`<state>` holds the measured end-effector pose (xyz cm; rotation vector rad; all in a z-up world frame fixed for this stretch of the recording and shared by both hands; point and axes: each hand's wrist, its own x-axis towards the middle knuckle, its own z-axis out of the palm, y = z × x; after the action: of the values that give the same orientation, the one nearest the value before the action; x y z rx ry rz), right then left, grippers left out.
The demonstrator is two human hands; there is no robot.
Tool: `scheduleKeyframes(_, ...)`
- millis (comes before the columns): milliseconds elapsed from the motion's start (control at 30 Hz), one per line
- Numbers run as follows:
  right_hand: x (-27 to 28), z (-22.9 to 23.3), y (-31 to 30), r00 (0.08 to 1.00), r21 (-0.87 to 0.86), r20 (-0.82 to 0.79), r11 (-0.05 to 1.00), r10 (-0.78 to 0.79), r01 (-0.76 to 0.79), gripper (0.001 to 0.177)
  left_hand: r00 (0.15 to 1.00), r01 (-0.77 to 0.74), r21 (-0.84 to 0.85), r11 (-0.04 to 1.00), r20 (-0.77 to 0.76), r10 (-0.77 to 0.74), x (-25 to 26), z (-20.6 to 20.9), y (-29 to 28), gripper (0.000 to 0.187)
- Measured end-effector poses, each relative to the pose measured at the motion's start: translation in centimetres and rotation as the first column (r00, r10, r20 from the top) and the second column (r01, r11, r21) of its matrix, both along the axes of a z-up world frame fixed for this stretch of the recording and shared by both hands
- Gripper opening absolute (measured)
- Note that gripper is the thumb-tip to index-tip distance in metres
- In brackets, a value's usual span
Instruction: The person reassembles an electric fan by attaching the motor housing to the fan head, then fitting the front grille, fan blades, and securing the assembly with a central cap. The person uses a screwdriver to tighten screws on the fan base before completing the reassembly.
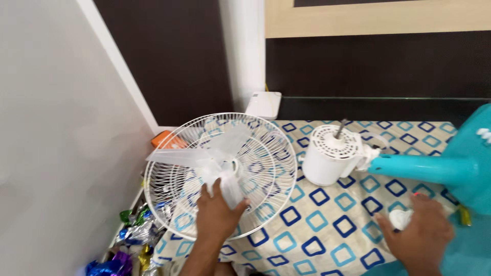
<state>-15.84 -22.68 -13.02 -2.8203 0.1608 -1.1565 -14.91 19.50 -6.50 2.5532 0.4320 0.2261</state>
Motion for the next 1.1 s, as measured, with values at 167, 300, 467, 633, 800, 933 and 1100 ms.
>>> scheduleKeyframes(167,-1.0,-0.6,2.1,0.973,-0.114,0.230,0.993,0.002,0.025,0.069,0.980,0.045,0.024,0.999,-0.194,-0.040,1.8,1.4,-0.7,0.119)
scheduleKeyframes(300,-1.1,-0.9,4.9,0.969,0.169,0.157,0.961,0.192,-0.218,0.047,0.987,-0.017,-0.089,0.996,-0.158,0.003,2.1,1.7,0.0,0.117)
scheduleKeyframes(467,-1.1,0.5,11.7,0.896,0.377,0.092,0.817,0.435,-0.436,0.038,0.989,-0.059,-0.197,0.979,0.123,0.084,2.5,1.0,2.6,0.113)
scheduleKeyframes(633,-0.2,3.0,17.7,0.669,0.071,-0.100,0.676,0.737,-0.734,0.059,0.937,0.018,-0.567,0.823,0.297,0.185,0.9,1.2,5.7,0.105)
scheduleKeyframes(800,3.4,3.0,21.5,0.884,0.733,-0.162,0.653,0.439,-0.190,0.068,0.870,0.010,-0.757,0.654,0.329,0.368,-1.6,1.3,10.5,0.097)
scheduleKeyframes(933,5.5,2.1,21.4,0.836,0.916,-0.226,0.401,0.500,0.008,0.039,0.805,-0.044,-0.836,0.547,0.294,0.515,-3.1,0.0,14.9,0.078)
scheduleKeyframes(1100,5.1,2.4,21.1,0.894,0.749,-0.317,0.662,0.318,0.030,0.028,0.849,-0.106,-0.930,0.352,0.100,0.518,-4.5,-4.3,17.4,0.040)
